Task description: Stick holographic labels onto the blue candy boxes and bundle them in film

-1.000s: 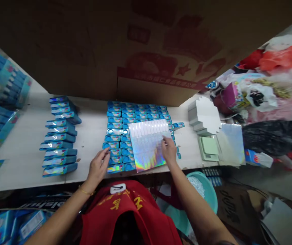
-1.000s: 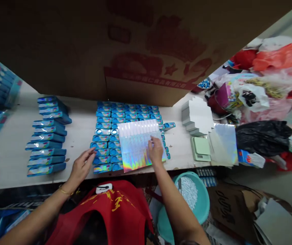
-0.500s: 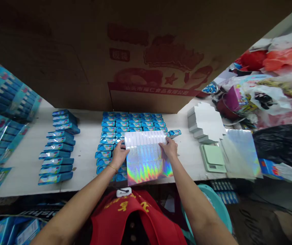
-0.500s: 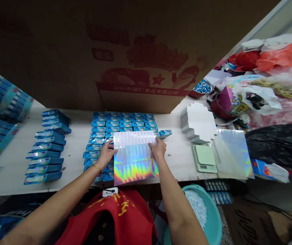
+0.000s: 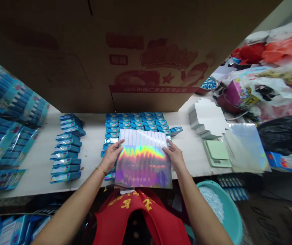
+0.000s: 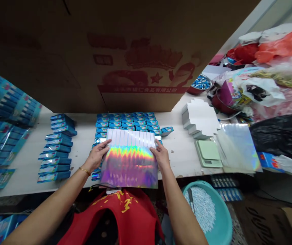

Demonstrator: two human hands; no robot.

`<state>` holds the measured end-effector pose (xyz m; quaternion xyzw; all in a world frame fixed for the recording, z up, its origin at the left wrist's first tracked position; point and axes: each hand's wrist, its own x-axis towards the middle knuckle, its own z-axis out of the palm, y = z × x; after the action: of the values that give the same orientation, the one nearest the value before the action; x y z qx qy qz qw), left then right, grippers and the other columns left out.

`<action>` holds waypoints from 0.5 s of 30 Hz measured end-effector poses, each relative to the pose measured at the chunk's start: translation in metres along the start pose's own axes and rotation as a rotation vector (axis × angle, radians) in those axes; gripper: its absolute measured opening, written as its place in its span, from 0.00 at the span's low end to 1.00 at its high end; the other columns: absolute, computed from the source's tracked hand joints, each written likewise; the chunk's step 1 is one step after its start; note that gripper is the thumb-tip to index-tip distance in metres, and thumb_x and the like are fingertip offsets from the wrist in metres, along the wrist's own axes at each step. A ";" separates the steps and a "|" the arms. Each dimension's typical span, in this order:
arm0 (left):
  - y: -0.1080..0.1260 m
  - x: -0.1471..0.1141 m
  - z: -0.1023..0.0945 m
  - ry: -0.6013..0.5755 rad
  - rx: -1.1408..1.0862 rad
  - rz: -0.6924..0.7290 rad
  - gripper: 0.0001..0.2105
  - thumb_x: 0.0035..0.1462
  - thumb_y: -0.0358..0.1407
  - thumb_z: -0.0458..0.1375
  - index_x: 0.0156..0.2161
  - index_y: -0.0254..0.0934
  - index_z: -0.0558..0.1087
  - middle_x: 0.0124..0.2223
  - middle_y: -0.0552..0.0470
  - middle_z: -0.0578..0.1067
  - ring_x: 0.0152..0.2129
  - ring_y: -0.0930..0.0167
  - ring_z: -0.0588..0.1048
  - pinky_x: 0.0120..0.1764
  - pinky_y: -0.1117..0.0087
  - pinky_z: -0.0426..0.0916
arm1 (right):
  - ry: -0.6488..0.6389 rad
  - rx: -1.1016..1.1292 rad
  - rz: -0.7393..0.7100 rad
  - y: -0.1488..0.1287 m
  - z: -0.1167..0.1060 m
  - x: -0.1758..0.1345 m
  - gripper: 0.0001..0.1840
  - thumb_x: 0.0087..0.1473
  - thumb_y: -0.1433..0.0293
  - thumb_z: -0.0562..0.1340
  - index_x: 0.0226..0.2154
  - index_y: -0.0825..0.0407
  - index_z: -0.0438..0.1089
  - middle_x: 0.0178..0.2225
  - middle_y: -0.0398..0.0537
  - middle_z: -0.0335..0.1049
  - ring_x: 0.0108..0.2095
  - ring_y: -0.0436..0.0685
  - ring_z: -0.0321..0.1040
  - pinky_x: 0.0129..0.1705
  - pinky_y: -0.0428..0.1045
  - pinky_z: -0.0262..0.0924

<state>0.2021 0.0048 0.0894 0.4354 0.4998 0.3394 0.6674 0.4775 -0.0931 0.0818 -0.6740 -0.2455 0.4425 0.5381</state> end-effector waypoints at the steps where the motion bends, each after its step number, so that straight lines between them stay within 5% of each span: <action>1: 0.002 -0.002 -0.004 0.029 -0.003 -0.004 0.26 0.41 0.40 0.62 0.49 0.35 0.69 0.48 0.45 0.72 0.40 0.66 0.72 0.44 0.65 0.65 | -0.031 0.042 -0.003 -0.006 0.003 -0.007 0.42 0.37 0.64 0.65 0.56 0.54 0.54 0.22 0.36 0.61 0.24 0.49 0.59 0.30 0.46 0.57; 10: 0.053 -0.032 -0.016 0.063 0.336 0.259 0.19 0.44 0.40 0.61 0.43 0.34 0.73 0.42 0.47 0.75 0.41 0.67 0.70 0.45 0.67 0.64 | 0.062 0.192 -0.126 -0.052 0.004 -0.028 0.27 0.33 0.69 0.68 0.42 0.48 0.70 0.23 0.37 0.64 0.25 0.45 0.59 0.31 0.43 0.57; 15: 0.076 -0.053 -0.013 0.016 0.611 0.503 0.13 0.47 0.38 0.60 0.39 0.37 0.75 0.32 0.52 0.73 0.29 0.73 0.70 0.34 0.72 0.65 | 0.076 -0.094 -0.292 -0.063 -0.010 -0.037 0.24 0.40 0.63 0.65 0.43 0.50 0.70 0.27 0.43 0.68 0.28 0.50 0.63 0.33 0.49 0.60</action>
<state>0.1743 -0.0094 0.1771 0.7203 0.4605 0.3314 0.3992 0.4769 -0.1089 0.1534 -0.6719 -0.3407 0.3217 0.5735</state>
